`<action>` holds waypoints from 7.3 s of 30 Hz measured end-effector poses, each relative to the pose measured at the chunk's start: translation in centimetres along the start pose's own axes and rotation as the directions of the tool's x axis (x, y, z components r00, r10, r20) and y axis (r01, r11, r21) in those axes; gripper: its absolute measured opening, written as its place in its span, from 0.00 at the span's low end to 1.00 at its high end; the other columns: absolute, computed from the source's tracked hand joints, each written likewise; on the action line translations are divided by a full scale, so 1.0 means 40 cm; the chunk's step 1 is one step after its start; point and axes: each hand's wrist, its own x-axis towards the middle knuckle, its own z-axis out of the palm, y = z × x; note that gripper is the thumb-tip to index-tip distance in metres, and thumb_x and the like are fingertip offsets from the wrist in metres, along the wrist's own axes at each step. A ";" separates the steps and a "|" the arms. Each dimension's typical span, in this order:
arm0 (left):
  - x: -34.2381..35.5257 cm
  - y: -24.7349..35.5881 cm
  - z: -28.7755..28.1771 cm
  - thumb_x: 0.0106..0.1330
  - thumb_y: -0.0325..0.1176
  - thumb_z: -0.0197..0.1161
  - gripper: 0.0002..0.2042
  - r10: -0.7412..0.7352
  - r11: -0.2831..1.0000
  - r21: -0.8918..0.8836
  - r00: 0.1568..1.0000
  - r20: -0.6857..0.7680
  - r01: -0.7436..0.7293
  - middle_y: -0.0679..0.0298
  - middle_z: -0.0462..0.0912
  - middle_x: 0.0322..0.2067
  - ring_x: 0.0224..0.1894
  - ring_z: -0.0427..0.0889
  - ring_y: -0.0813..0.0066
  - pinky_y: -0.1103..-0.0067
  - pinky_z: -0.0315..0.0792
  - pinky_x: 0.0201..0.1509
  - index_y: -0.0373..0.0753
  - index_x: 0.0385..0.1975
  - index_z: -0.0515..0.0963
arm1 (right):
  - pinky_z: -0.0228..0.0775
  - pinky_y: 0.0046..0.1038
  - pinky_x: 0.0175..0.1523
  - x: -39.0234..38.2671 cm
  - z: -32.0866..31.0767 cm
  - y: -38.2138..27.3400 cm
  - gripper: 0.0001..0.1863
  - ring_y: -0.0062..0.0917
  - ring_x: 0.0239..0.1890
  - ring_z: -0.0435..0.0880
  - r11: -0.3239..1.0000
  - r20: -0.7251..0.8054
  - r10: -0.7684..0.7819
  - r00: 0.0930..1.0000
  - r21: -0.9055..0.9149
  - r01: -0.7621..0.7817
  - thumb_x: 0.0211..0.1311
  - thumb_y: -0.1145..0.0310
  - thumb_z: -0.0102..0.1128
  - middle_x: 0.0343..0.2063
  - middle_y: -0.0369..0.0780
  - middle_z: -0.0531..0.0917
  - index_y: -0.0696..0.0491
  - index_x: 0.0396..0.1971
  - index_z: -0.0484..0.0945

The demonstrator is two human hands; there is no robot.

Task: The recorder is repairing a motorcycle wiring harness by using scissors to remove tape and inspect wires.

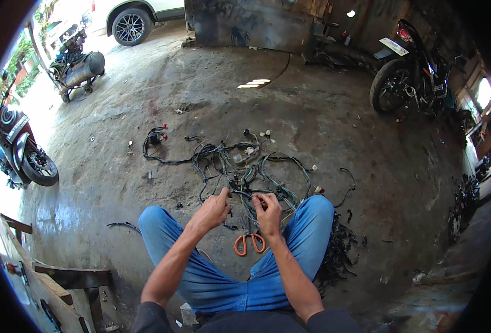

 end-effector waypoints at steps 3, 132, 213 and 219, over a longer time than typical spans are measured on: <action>0.030 -0.040 -0.020 0.65 0.28 0.65 0.15 0.091 0.981 0.175 0.996 -0.026 -0.085 0.44 0.83 0.34 0.42 0.82 0.41 0.58 0.73 0.47 0.33 0.46 0.69 | 0.74 0.27 0.40 -0.003 0.008 -0.013 0.10 0.23 0.33 0.81 0.999 -0.004 -0.005 1.000 0.034 0.005 0.69 0.67 0.66 0.36 0.39 0.80 0.59 0.41 0.86; 0.024 -0.032 0.005 0.70 0.47 0.66 0.15 -0.005 0.979 -0.202 0.985 -0.175 -0.031 0.57 0.89 0.35 0.36 0.86 0.62 0.70 0.76 0.40 0.42 0.45 0.87 | 0.75 0.27 0.33 -0.057 0.025 -0.162 0.13 0.23 0.27 0.85 0.996 0.043 0.065 0.997 0.065 -0.068 0.68 0.66 0.67 0.27 0.41 0.85 0.62 0.41 0.86; 0.045 0.025 0.018 0.68 0.32 0.67 0.14 0.405 0.914 0.123 0.856 -0.321 -0.386 0.56 0.85 0.35 0.33 0.85 0.54 0.67 0.76 0.35 0.41 0.53 0.79 | 0.68 0.40 0.59 0.321 -0.052 -0.113 0.08 0.37 0.48 0.79 0.818 0.291 -0.209 0.933 -0.471 0.330 0.58 0.62 0.71 0.37 0.38 0.86 0.50 0.31 0.90; 0.025 0.022 -0.002 0.70 0.30 0.66 0.17 0.171 0.975 -0.063 0.896 -0.409 -0.215 0.54 0.87 0.36 0.34 0.88 0.59 0.70 0.77 0.39 0.42 0.58 0.76 | 0.74 0.35 0.50 0.242 -0.047 -0.085 0.12 0.36 0.44 0.82 0.986 -0.547 -0.165 0.821 -0.075 0.149 0.71 0.68 0.59 0.40 0.44 0.83 0.56 0.48 0.83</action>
